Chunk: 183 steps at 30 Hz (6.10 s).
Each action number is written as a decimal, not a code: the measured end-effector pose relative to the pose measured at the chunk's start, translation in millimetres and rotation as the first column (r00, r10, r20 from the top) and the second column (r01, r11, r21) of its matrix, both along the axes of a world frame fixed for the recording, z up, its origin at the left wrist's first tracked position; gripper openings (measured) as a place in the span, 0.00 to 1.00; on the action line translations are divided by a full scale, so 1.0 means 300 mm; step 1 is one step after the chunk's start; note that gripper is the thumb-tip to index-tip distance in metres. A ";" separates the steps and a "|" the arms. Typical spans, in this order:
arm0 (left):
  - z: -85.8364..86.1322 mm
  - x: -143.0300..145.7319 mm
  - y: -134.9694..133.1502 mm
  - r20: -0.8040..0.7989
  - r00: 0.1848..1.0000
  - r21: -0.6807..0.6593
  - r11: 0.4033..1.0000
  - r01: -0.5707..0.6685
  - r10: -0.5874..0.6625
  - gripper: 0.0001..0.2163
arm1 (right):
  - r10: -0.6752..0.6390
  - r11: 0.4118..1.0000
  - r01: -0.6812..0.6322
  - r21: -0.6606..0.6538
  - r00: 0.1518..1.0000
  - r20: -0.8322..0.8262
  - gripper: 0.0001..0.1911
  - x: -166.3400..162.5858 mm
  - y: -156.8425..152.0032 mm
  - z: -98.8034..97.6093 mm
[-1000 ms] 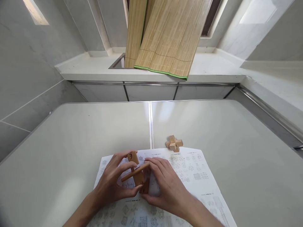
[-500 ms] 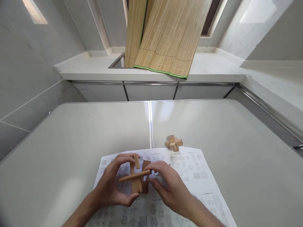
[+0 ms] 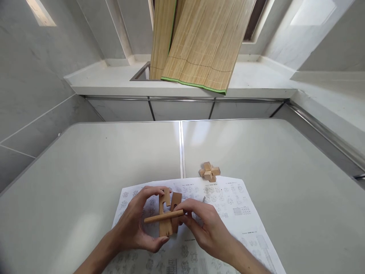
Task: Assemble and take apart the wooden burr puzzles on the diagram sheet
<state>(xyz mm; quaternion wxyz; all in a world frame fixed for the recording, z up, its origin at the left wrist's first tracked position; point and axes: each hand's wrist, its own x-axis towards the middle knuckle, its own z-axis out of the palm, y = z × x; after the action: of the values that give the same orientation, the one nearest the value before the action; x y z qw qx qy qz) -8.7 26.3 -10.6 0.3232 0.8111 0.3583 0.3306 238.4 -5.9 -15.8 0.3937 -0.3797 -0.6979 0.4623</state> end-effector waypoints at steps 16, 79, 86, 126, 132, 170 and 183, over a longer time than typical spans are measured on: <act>0.013 -0.009 0.021 -0.149 0.987 0.103 0.992 0.074 -0.059 0.34 | 0.026 0.998 -0.029 -0.055 0.998 -0.056 0.08 -0.009 -0.022 0.007; 0.017 0.023 0.010 -0.354 0.925 0.537 0.780 0.321 -0.136 0.17 | 0.077 0.669 -0.451 -0.591 0.833 -0.548 0.22 0.001 -0.008 -0.037; 0.012 -0.003 0.025 -0.333 0.942 0.493 0.843 0.217 -0.048 0.13 | 0.135 0.727 -0.470 -0.500 0.813 -0.567 0.18 0.033 -0.022 -0.007; -0.032 0.054 -0.015 -0.263 0.939 -0.033 0.971 -0.237 0.220 0.16 | -0.266 0.962 0.271 0.032 0.904 0.334 0.12 -0.006 0.006 -0.050; -0.024 0.054 -0.009 -0.310 0.935 0.030 0.984 -0.173 0.174 0.13 | -0.262 0.963 0.267 0.034 0.902 0.344 0.11 -0.005 0.005 -0.047; -0.033 0.086 -0.049 -0.314 0.949 0.133 0.991 0.032 0.011 0.32 | -0.235 0.971 0.221 0.088 0.951 0.201 0.12 -0.016 -0.008 -0.065; -0.063 0.038 0.004 -0.385 0.798 0.249 0.884 -0.395 0.464 0.17 | -0.249 0.968 0.237 0.076 0.937 0.246 0.09 -0.018 -0.011 -0.060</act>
<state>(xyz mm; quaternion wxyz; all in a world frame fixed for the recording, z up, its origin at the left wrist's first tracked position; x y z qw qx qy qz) 2.6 27.6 -29.4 0.0872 0.7836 0.5691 0.2335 233.1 -9.1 -33.8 0.3638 -0.5098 -0.7006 0.3418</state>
